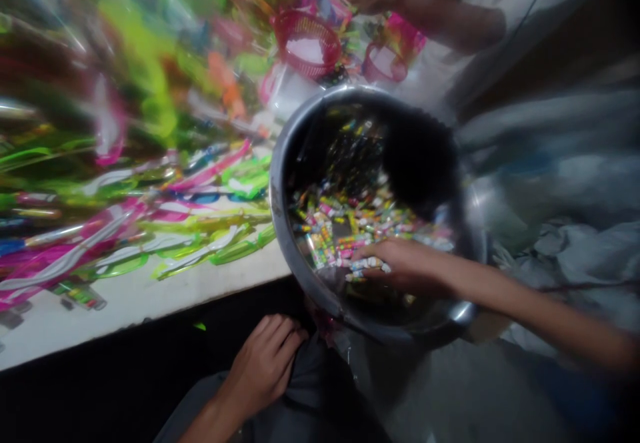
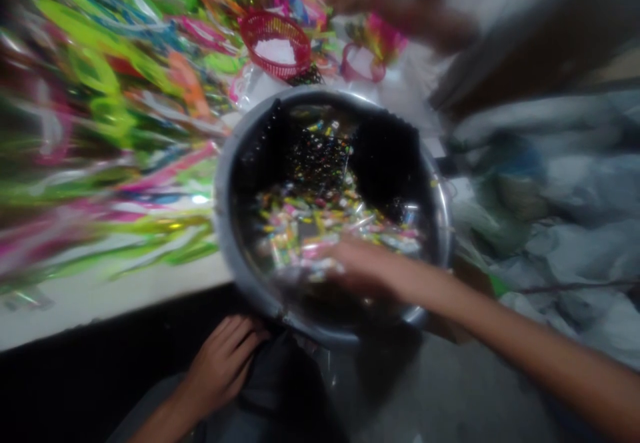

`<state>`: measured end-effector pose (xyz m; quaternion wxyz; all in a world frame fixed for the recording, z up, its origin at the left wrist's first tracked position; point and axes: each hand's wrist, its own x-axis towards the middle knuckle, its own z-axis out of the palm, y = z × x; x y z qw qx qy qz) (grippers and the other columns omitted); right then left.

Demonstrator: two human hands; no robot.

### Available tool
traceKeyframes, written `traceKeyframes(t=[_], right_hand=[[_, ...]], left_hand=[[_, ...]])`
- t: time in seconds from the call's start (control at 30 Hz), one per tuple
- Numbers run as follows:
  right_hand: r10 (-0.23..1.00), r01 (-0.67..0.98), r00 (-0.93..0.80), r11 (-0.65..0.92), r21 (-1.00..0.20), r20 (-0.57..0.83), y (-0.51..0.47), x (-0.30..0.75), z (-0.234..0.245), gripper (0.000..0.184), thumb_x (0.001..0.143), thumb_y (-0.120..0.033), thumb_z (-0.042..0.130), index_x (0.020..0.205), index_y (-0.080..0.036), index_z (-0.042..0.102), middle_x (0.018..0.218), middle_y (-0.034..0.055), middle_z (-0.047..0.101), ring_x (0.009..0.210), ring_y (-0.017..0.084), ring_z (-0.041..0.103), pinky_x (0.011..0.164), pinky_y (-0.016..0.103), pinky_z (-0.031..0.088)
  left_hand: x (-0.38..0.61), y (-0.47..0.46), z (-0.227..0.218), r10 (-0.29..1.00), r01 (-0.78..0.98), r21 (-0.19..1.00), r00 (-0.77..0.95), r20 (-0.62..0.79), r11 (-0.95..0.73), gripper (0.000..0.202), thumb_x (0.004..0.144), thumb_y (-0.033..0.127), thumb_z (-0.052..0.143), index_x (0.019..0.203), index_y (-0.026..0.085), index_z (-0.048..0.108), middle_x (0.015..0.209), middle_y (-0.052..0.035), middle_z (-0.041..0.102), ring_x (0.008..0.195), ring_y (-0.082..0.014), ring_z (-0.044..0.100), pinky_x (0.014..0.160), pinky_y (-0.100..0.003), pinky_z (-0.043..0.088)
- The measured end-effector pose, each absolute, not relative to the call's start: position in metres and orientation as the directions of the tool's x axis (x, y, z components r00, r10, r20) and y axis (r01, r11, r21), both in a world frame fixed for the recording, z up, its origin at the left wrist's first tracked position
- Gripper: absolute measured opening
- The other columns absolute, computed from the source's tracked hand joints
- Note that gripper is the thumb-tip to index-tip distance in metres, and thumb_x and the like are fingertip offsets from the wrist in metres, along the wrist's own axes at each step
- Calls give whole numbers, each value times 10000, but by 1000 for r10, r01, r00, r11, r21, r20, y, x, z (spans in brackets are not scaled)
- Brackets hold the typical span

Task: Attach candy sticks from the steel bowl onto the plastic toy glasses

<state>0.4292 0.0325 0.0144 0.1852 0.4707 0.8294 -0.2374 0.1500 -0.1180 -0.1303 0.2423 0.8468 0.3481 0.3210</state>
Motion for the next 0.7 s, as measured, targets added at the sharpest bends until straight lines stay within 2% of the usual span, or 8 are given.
traceKeyframes(t=[0.1, 0.2, 0.33, 0.4, 0.47, 0.57, 0.63, 0.7], right_hand=[[666, 869, -464, 472, -152, -584, 38, 429, 18, 388, 859, -163, 700, 1227, -282, 737, 905, 39, 809, 685, 211, 724, 599, 269, 507], [675, 863, -439, 500, -70, -593, 34, 426, 24, 487, 868, -204, 715, 1352, -226, 675, 848, 98, 793, 674, 253, 723, 561, 289, 467], [663, 832, -472, 554, -44, -581, 22, 422, 23, 600, 883, -210, 702, 1468, -181, 574, 843, 120, 792, 698, 278, 732, 587, 318, 463], [649, 818, -494, 573, -56, -578, 19, 423, 17, 577, 890, -243, 721, 1442, -147, 586, 902, 137, 797, 763, 295, 745, 628, 332, 485], [636, 809, -513, 582, -78, -576, 20, 423, 10, 562, 895, -289, 746, 1419, -147, 598, 1056, 161, 791, 868, 310, 754, 684, 344, 513], [640, 807, -537, 579, -115, -549, 25, 421, 3, 513, 939, -296, 706, 1432, -256, 570, 1327, 130, 702, 1074, 305, 721, 799, 350, 538], [649, 807, -547, 577, -126, -528, 28, 416, 0, 450, 966, -260, 656, 1407, -294, 576, 1367, 115, 655, 1133, 298, 689, 847, 356, 533], [652, 803, -555, 583, -127, -516, 29, 412, 0, 392, 960, -230, 637, 1349, -275, 612, 1348, 129, 626, 1109, 299, 682, 845, 360, 529]], left_hand=[[150, -118, -131, 747, 439, 632, 551, 372, -639, 315, 922, 16, 422, 1109, 129, 649, 1006, -115, 681, 909, -241, 584, 798, -363, 486], [150, -118, -131, 749, 445, 629, 549, 371, -637, 325, 920, 8, 423, 1120, 129, 648, 1002, -114, 675, 919, -239, 577, 820, -365, 484], [149, -119, -130, 751, 449, 624, 537, 383, -639, 342, 920, 0, 402, 1126, 125, 644, 1019, -126, 671, 937, -246, 567, 835, -369, 475], [149, -119, -130, 751, 447, 626, 540, 380, -639, 329, 918, 4, 404, 1104, 129, 645, 1023, -123, 671, 936, -246, 566, 831, -367, 472], [150, -119, -130, 752, 446, 632, 546, 370, -634, 329, 916, 6, 407, 1104, 131, 645, 1026, -114, 670, 936, -242, 566, 836, -364, 470], [151, -119, -129, 754, 447, 636, 548, 361, -629, 341, 911, 0, 412, 1120, 139, 643, 1030, -101, 668, 937, -234, 563, 844, -357, 467], [152, -118, -129, 754, 451, 629, 543, 369, -633, 350, 908, -4, 403, 1120, 141, 640, 1025, -102, 668, 937, -236, 559, 844, -357, 465], [152, -118, -128, 751, 455, 619, 539, 380, -640, 353, 907, -1, 391, 1118, 142, 636, 1018, -109, 667, 932, -241, 556, 834, -361, 467]])
